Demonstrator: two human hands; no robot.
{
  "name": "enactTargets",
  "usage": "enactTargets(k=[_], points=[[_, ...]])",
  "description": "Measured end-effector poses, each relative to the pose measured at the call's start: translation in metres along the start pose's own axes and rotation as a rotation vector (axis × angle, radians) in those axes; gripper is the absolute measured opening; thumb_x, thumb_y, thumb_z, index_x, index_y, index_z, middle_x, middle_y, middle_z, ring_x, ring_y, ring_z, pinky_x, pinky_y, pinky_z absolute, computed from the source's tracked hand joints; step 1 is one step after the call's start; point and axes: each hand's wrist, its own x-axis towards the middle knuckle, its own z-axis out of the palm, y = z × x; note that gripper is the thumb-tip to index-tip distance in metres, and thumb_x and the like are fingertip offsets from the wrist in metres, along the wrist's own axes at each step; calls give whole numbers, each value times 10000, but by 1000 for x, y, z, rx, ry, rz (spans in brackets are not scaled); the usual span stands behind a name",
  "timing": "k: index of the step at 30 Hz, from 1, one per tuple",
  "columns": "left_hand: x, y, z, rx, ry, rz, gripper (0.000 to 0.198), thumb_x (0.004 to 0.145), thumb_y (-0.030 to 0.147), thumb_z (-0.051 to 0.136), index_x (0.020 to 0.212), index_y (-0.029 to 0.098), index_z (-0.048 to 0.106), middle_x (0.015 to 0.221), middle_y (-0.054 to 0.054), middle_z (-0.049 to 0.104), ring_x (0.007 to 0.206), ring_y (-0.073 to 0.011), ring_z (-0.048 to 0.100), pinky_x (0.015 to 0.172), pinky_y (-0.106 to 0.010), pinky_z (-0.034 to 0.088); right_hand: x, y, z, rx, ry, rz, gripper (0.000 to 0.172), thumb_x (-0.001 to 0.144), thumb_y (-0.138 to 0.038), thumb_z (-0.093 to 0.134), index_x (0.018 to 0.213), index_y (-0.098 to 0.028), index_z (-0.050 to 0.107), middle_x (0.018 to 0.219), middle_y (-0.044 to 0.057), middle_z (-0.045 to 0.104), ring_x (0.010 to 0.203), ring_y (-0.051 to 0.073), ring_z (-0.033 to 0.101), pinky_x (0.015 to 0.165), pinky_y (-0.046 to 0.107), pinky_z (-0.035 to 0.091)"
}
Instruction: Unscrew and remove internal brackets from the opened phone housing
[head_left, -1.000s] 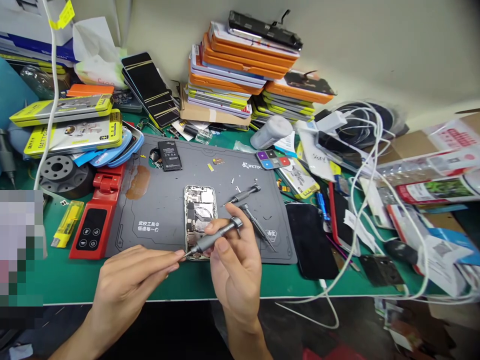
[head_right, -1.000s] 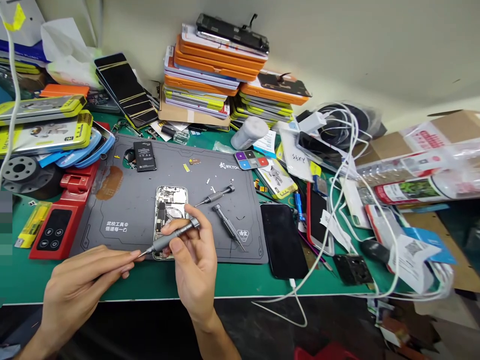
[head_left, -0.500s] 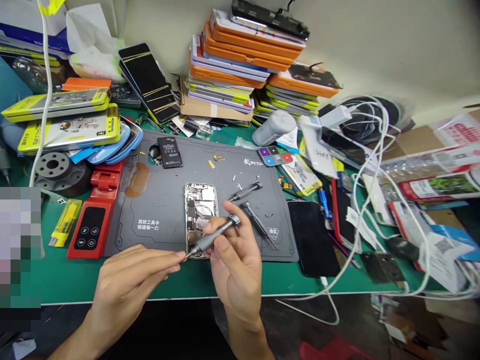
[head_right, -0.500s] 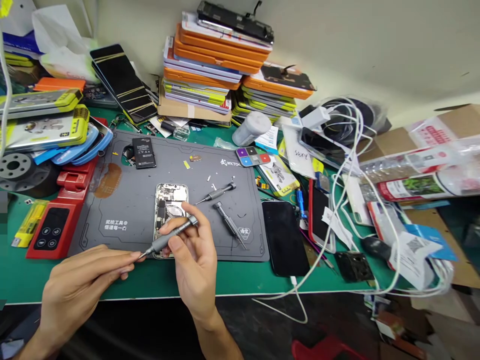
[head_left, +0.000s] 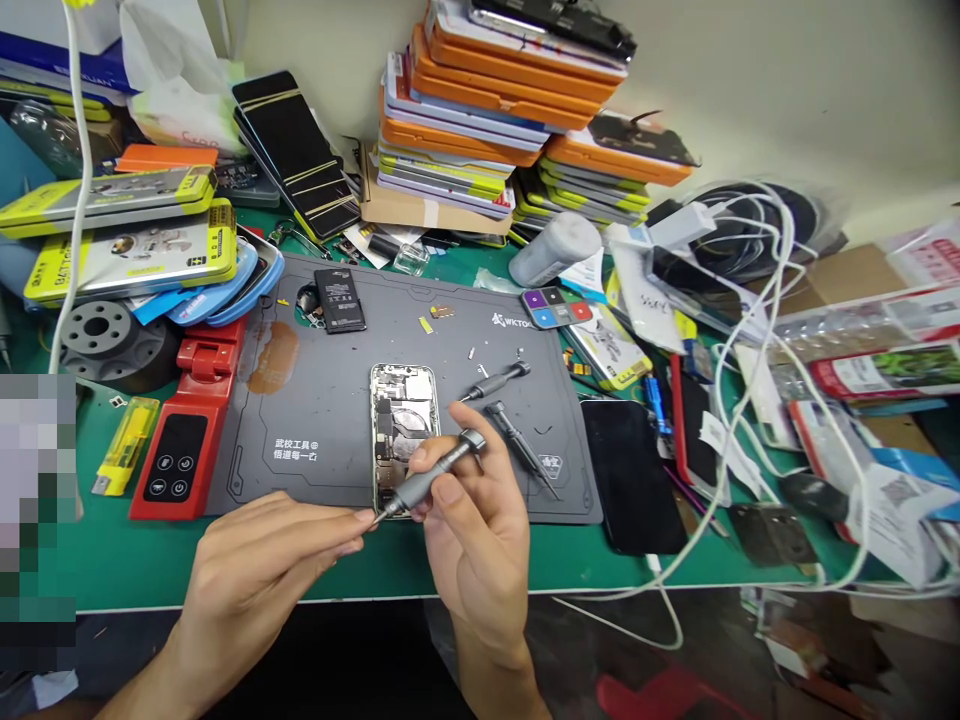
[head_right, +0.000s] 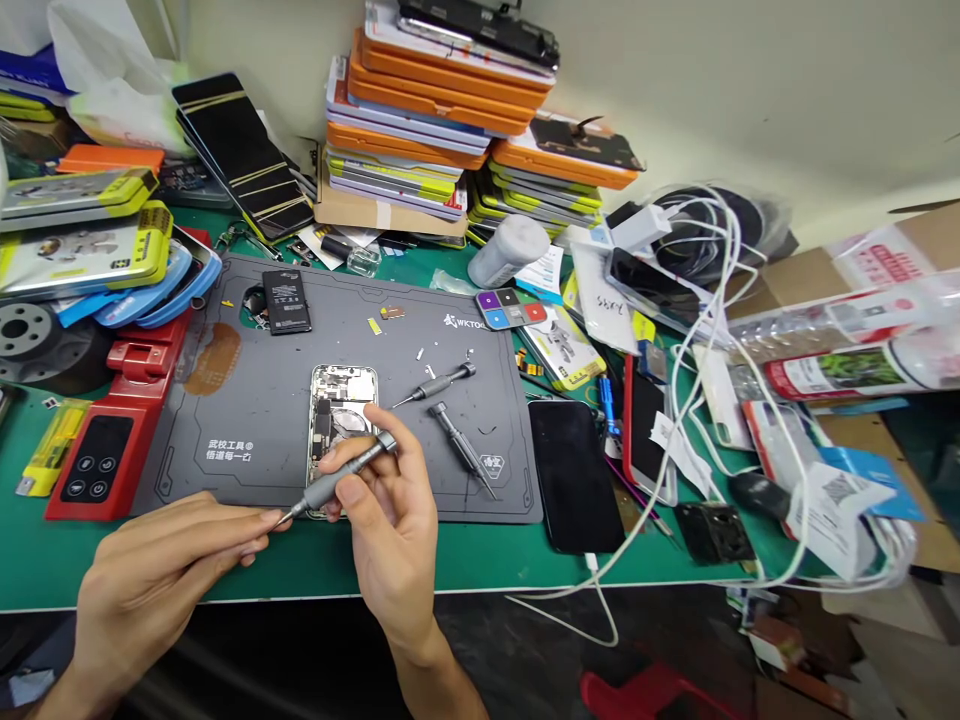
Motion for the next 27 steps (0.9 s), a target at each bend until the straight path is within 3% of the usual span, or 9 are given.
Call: enactTargets(k=[5, 8, 12, 14, 16, 22, 27], points=[[-5, -1, 0, 27, -13, 8, 196, 1106, 166, 615, 1252, 221, 733, 1132, 17, 842, 993, -86, 804, 812, -220, 593, 2, -1, -2, 11, 9, 38, 387, 1103, -235, 687, 1473, -344, 669, 1064, 22, 726, 790, 87, 649, 693, 134, 589], [-6, -3, 4, 146, 27, -4, 253, 1062, 126, 677, 1298, 204, 721, 1182, -9, 824, 1025, -122, 773, 876, -276, 577, 4, -4, -4, -95, 69, -46, 383, 1109, -250, 668, 1485, -325, 664, 1031, 22, 705, 726, 82, 609, 655, 142, 590], [3, -5, 14, 523, -20, 62, 271, 1038, 146, 709, 1305, 181, 734, 1159, -51, 787, 970, -201, 680, 862, -372, 491, 9, -8, -8, -546, 239, -503, 493, 1106, -144, 648, 1571, -290, 578, 1022, 42, 714, 846, 138, 684, 657, 191, 633], [6, -6, 17, 620, -73, 106, 287, 1043, 170, 703, 1328, 193, 734, 1167, -63, 766, 948, -227, 635, 820, -390, 443, 11, -6, -12, -776, 235, -759, 593, 1078, -74, 676, 1615, -275, 524, 1059, 52, 724, 928, 172, 724, 710, 256, 685], [6, -7, 18, 646, -116, 138, 322, 1045, 153, 686, 1363, 191, 717, 1205, -74, 750, 971, -246, 608, 828, -403, 425, 12, -1, -15, -913, 158, -892, 635, 1062, -30, 688, 1629, -249, 504, 1094, 60, 728, 953, 185, 747, 777, 313, 719], [-1, -9, 18, 712, -214, 174, 405, 1052, 85, 600, 1442, 172, 672, 1296, -102, 711, 1022, -277, 583, 860, -428, 415, 13, 11, -17, -970, 65, -853, 633, 1061, 15, 666, 1628, -207, 493, 1157, 68, 727, 1011, 164, 765, 887, 304, 717], [1, -9, 20, 717, -213, 179, 383, 1058, 138, 634, 1439, 153, 673, 1306, -122, 709, 1029, -281, 609, 867, -439, 430, 12, 10, -17, -998, 43, -796, 633, 1069, -31, 663, 1635, -240, 473, 1175, 70, 730, 999, 181, 772, 853, 325, 730]])
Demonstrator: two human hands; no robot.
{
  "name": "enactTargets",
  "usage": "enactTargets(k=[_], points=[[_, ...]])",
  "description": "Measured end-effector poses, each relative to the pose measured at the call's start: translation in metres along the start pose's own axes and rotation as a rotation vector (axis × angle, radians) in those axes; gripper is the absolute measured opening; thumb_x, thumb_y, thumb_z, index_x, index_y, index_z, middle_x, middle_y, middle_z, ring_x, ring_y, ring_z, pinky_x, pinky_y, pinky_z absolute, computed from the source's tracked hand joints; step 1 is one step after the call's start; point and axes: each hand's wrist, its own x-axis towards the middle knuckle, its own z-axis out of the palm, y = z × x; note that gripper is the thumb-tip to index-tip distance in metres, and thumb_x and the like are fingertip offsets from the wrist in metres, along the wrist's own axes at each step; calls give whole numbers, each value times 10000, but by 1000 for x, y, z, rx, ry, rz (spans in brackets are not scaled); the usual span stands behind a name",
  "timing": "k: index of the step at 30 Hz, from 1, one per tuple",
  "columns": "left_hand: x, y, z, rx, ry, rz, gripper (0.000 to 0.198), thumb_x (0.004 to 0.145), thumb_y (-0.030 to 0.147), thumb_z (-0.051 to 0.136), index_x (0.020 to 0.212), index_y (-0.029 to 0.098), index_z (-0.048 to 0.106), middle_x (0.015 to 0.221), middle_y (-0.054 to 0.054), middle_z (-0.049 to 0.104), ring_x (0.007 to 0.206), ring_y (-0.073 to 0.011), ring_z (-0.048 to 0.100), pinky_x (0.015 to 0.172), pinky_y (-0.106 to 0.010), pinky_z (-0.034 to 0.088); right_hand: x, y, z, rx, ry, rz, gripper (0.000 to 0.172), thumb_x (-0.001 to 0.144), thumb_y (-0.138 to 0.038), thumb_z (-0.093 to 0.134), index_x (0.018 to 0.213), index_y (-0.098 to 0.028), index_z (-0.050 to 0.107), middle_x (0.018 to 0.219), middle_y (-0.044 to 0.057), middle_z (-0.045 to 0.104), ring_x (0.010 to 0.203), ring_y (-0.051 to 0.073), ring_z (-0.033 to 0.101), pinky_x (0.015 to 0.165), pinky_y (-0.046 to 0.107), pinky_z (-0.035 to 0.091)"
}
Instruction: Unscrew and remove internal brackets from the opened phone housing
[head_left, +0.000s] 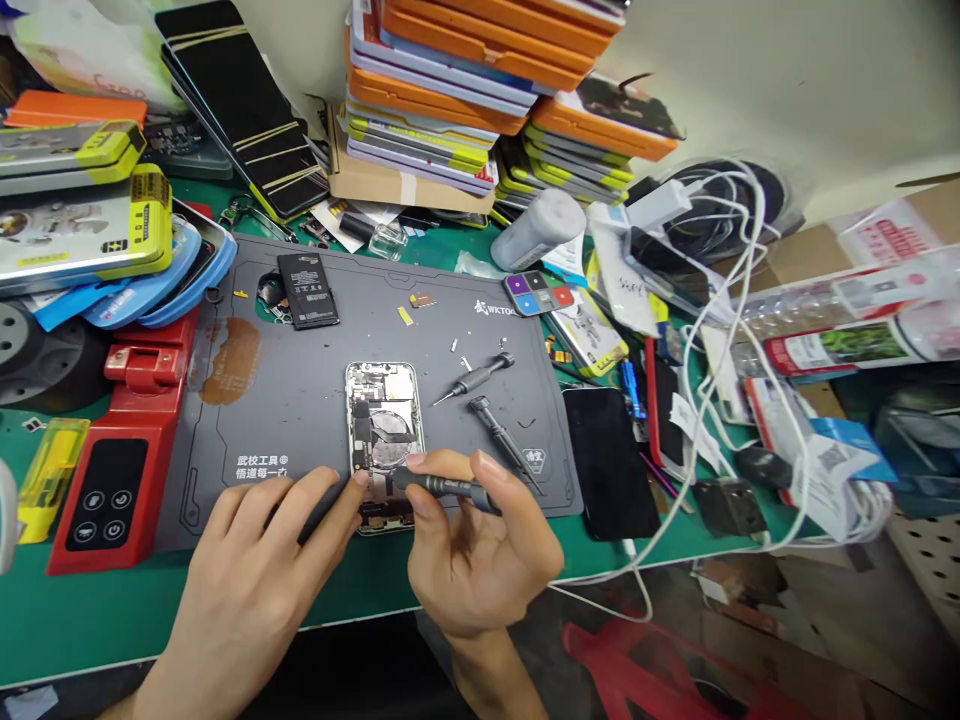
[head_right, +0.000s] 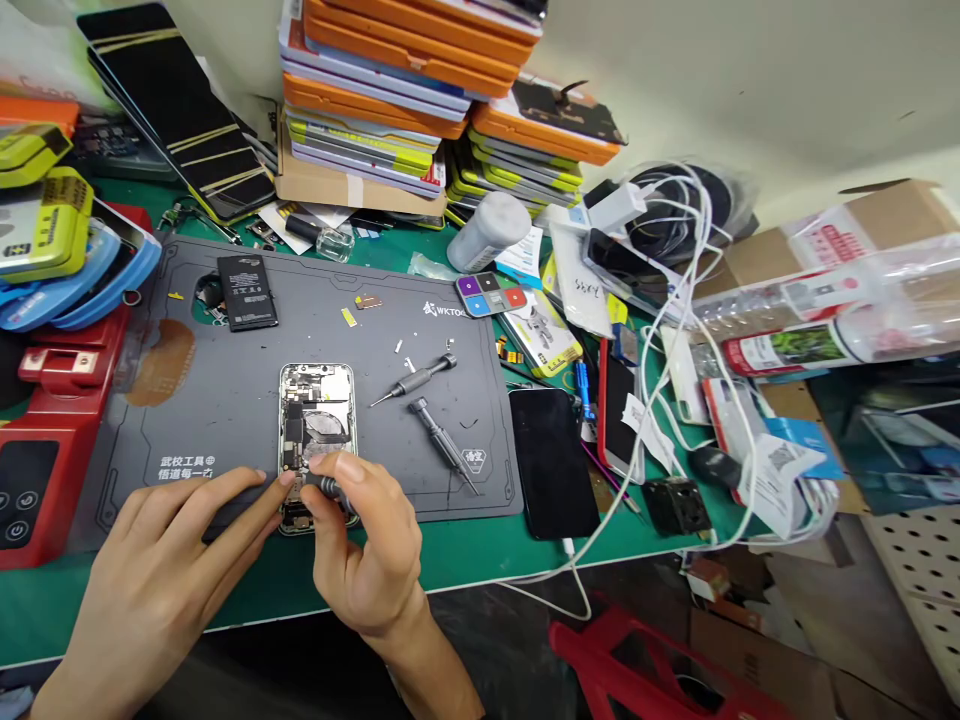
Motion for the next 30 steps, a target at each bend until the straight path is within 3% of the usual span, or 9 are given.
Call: enactTargets(k=[7, 17, 25, 30], points=[[0, 0, -1, -39, -2, 2, 371, 1055, 128, 648, 1425, 133, 674, 1317, -128, 708, 1049, -282, 611, 889, -450, 441, -3, 1, -1, 36, -25, 39, 639, 1064, -40, 681, 1629, -262, 482, 1192, 76, 743, 1018, 200, 778, 850, 359, 743], [-3, 1, -2, -66, -18, 5, 380, 1050, 76, 631, 1425, 123, 670, 1347, -135, 681, 1077, -293, 602, 886, -454, 437, 0, 2, -6, -52, -2, -42, 719, 985, 13, 791, 1610, -226, 530, 1234, 77, 753, 1056, 211, 787, 825, 334, 756], [-1, 1, -2, -46, -19, 0, 432, 1033, 37, 609, 1454, 121, 653, 1335, -132, 694, 1044, -280, 617, 868, -452, 444, -3, -1, -5, -12, 44, 35, 699, 1007, 22, 717, 1612, -273, 526, 1133, 64, 772, 963, 240, 808, 741, 378, 758], [1, 2, -1, -53, -12, -11, 388, 1049, 92, 632, 1434, 127, 660, 1316, -129, 709, 1028, -271, 625, 864, -440, 441, -5, -3, -4, 11, 39, 83, 684, 1013, 29, 694, 1615, -245, 521, 1122, 65, 762, 975, 232, 794, 776, 387, 753]])
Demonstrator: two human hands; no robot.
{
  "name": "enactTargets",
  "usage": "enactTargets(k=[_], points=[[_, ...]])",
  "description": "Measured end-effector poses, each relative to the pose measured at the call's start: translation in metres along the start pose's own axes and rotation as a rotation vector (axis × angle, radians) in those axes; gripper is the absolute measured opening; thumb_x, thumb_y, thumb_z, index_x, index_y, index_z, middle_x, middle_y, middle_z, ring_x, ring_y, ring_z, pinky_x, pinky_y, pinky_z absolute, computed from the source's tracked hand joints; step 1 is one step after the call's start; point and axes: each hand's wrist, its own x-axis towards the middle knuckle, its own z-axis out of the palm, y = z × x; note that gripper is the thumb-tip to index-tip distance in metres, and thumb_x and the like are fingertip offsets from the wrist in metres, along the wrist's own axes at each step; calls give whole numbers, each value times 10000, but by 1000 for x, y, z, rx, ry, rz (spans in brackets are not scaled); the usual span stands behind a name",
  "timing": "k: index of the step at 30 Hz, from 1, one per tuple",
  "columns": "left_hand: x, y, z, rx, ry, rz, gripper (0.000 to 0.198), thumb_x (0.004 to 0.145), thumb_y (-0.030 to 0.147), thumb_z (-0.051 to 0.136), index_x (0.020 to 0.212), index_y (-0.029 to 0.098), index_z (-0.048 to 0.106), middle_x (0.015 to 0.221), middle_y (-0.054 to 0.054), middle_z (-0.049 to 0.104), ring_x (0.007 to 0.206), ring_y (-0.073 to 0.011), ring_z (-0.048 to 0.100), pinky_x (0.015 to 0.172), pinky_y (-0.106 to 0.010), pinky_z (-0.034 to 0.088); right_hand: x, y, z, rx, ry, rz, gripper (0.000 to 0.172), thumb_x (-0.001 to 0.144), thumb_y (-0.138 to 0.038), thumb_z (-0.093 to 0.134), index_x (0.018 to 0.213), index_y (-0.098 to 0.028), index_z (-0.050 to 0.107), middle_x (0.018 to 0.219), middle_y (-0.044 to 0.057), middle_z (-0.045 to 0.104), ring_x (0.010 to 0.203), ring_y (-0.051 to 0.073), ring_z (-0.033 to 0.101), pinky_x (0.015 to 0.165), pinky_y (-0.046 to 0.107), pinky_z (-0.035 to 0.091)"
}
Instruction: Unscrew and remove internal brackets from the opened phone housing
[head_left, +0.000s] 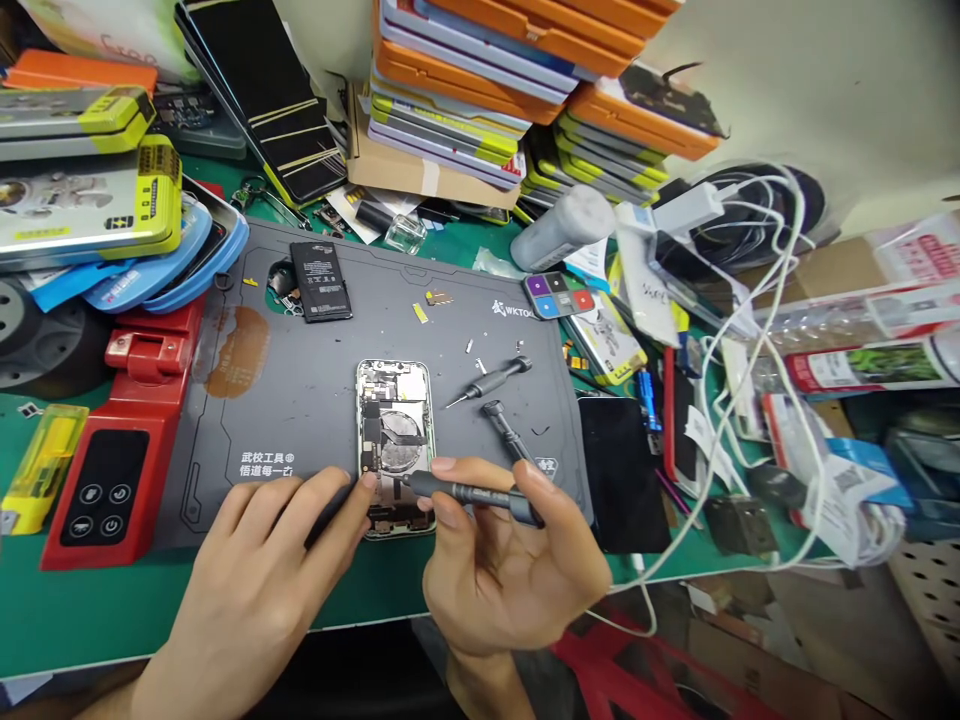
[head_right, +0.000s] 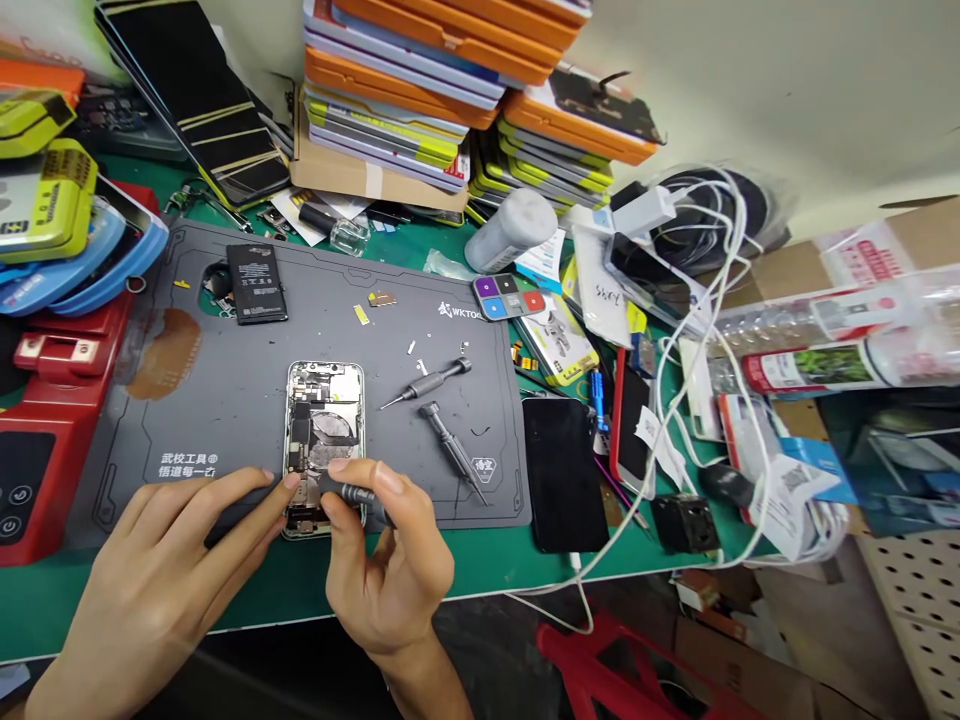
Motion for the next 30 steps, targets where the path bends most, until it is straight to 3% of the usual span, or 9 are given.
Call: enactTargets(k=[9, 20, 26, 30], points=[[1, -1, -1, 11, -31, 23, 376, 1057, 76, 596, 1426, 113, 662, 1333, -143, 704, 1038, -272, 620, 872, -433, 433, 0, 2, 0, 37, -45, 12, 732, 989, 65, 702, 1618, -263, 523, 1156, 60, 754, 1010, 219, 786, 808, 363, 754], [4, 3, -1, 51, 11, 51, 384, 1047, 16, 532, 1409, 51, 656, 1329, -135, 727, 1022, -272, 609, 882, -438, 452, 1, 3, -3, 15, -59, -10, 698, 1006, 29, 717, 1611, -267, 532, 1191, 77, 740, 1019, 230, 788, 822, 380, 757], [6, 5, -2, 44, -7, 49, 412, 1044, -8, 516, 1431, 45, 646, 1314, -125, 731, 1009, -273, 584, 872, -439, 432, 2, -5, 1, 87, 153, 119, 541, 1052, -67, 725, 1536, -264, 585, 1111, 66, 716, 868, 190, 772, 638, 300, 739], [9, 6, -2, 43, 1, 22, 336, 1068, 115, 625, 1396, 64, 680, 1290, -122, 738, 983, -267, 584, 856, -443, 424, 5, -10, 2, 186, 148, 263, 452, 1069, -141, 736, 1484, -273, 617, 1044, 61, 710, 803, 186, 753, 499, 223, 672]])
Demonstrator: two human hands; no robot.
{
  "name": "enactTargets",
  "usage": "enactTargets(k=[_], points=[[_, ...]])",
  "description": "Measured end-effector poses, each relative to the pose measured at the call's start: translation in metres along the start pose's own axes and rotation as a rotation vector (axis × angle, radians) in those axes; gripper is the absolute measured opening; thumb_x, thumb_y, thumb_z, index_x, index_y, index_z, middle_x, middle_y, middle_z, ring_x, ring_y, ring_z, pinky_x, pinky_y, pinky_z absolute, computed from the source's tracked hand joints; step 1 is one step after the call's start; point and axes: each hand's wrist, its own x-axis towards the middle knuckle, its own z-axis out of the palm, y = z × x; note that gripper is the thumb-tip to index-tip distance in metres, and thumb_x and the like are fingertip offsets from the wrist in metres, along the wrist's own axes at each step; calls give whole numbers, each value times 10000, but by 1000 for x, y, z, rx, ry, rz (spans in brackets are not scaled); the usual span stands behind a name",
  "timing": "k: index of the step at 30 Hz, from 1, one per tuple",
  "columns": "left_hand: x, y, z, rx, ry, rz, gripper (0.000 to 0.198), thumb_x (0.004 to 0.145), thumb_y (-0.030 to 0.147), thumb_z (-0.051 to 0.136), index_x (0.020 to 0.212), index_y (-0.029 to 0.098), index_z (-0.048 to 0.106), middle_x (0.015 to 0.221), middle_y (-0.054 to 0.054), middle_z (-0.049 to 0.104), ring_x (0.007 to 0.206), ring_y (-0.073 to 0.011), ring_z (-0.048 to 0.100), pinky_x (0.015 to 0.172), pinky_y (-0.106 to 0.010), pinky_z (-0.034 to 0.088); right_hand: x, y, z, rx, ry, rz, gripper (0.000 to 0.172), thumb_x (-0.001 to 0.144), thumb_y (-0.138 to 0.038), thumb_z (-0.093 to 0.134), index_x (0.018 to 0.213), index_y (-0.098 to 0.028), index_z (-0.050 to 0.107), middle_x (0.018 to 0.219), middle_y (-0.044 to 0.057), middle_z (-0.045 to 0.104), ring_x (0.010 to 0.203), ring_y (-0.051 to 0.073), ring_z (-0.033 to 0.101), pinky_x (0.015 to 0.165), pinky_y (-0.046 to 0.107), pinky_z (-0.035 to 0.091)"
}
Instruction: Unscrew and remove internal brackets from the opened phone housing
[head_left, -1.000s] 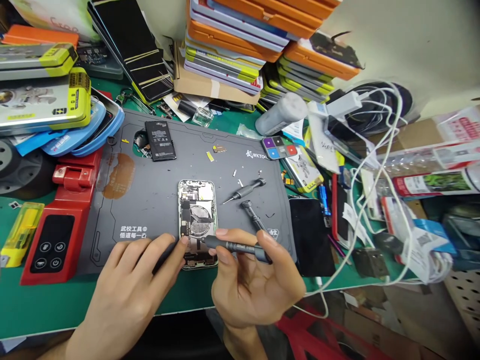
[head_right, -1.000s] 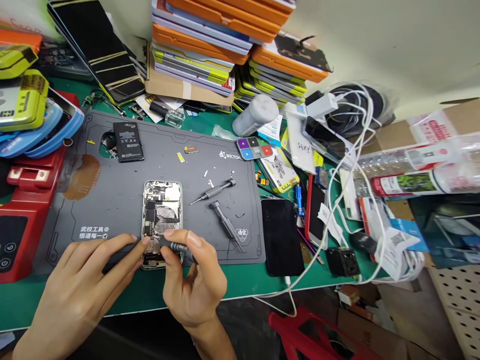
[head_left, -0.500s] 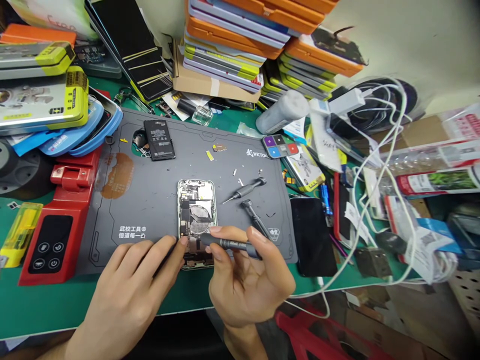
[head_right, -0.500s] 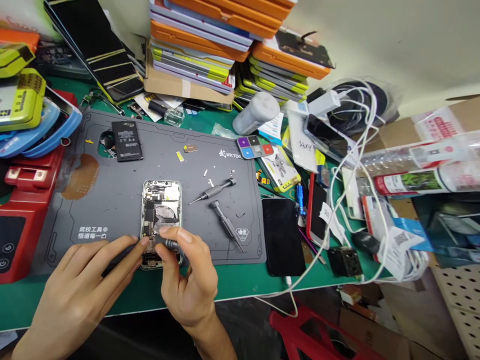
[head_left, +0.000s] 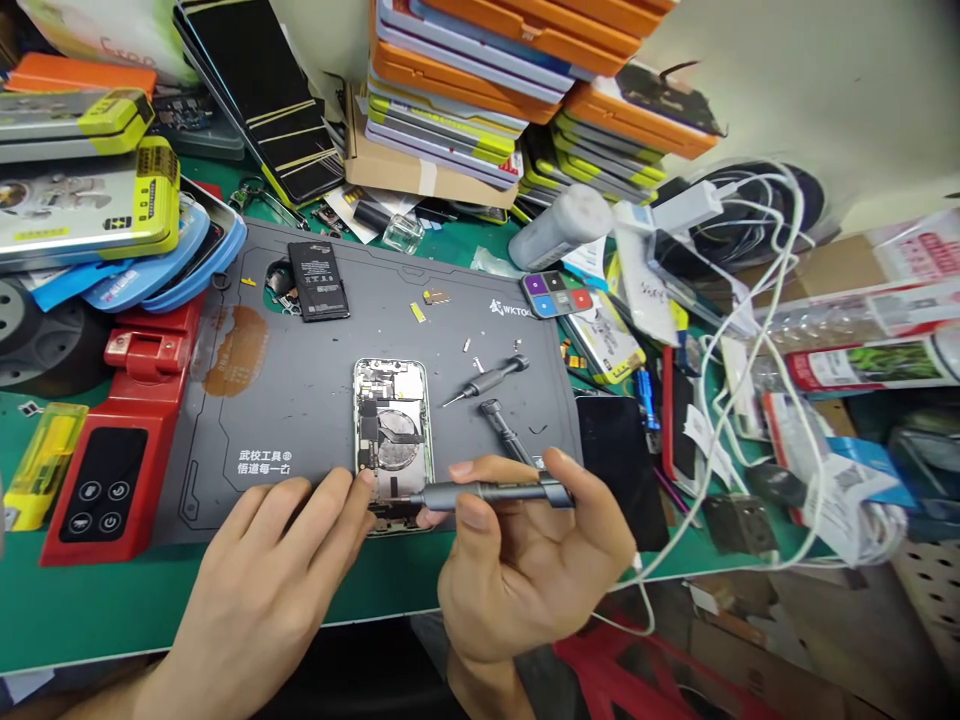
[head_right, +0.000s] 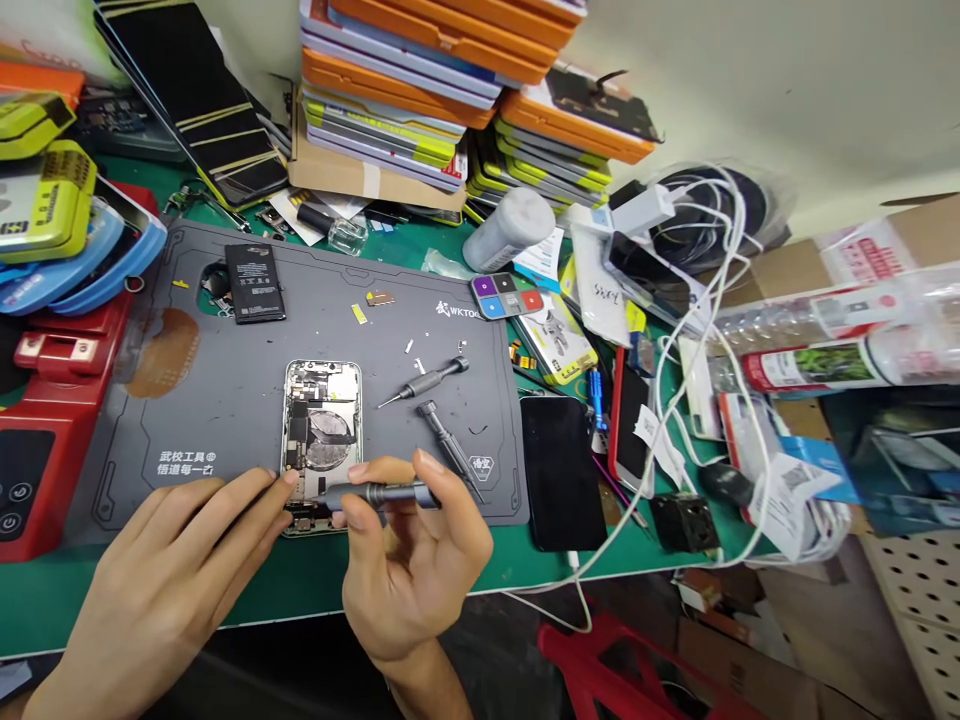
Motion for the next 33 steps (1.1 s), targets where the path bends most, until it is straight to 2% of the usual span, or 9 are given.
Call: enactTargets(k=[4, 7, 13, 18, 25, 29, 33], points=[[3, -3, 0, -37, 16, -1, 301, 1088, 189, 633, 1357, 70, 696, 1249, -114, 742, 962, -255, 586, 830, -436, 419, 2, -4, -1, 91, -87, 102, 443, 1107, -140, 661, 1516, -292, 582, 1016, 45, 713, 727, 166, 715, 504, 224, 678], [3, -5, 1, -58, 21, -4, 279, 1099, 173, 602, 1345, 81, 696, 1248, -108, 739, 964, -249, 588, 822, -424, 418, 3, -4, -1, 109, -140, 95, 463, 1112, -104, 625, 1537, -277, 565, 1039, 52, 717, 669, 145, 691, 520, 228, 685], [-1, -5, 2, -62, 8, -6, 298, 1086, 138, 614, 1370, 82, 684, 1296, -110, 728, 977, -246, 592, 841, -421, 433, 3, -1, -3, 131, -194, 57, 521, 1084, -58, 634, 1553, -265, 541, 1082, 55, 715, 834, 177, 744, 551, 236, 705], [3, -4, 2, -63, 19, -20, 282, 1063, 115, 646, 1337, 83, 702, 1242, -89, 741, 969, -243, 595, 807, -420, 426, 2, 0, -4, 145, -190, 36, 552, 1067, -25, 633, 1562, -244, 526, 1107, 58, 713, 911, 171, 741, 603, 223, 714], [2, -4, 2, -76, 0, -28, 315, 1054, 116, 663, 1367, 99, 692, 1271, -86, 740, 973, -244, 590, 806, -420, 427, 3, 1, -4, 93, -175, -4, 532, 1073, -41, 629, 1558, -231, 523, 1087, 54, 708, 892, 174, 746, 602, 241, 711], [1, -3, 3, -82, 28, -33, 297, 1054, 146, 683, 1345, 89, 699, 1262, -85, 746, 969, -243, 594, 803, -424, 434, 2, 2, -5, 43, -179, -37, 534, 1077, -40, 614, 1568, -227, 515, 1097, 62, 706, 921, 183, 746, 661, 281, 730], [-1, -4, 2, -69, -5, -29, 348, 1044, 87, 659, 1392, 94, 671, 1298, -85, 738, 989, -250, 586, 826, -428, 443, 0, 3, -5, 49, -212, -42, 549, 1079, -27, 598, 1582, -224, 499, 1104, 65, 710, 955, 186, 744, 713, 302, 739]])
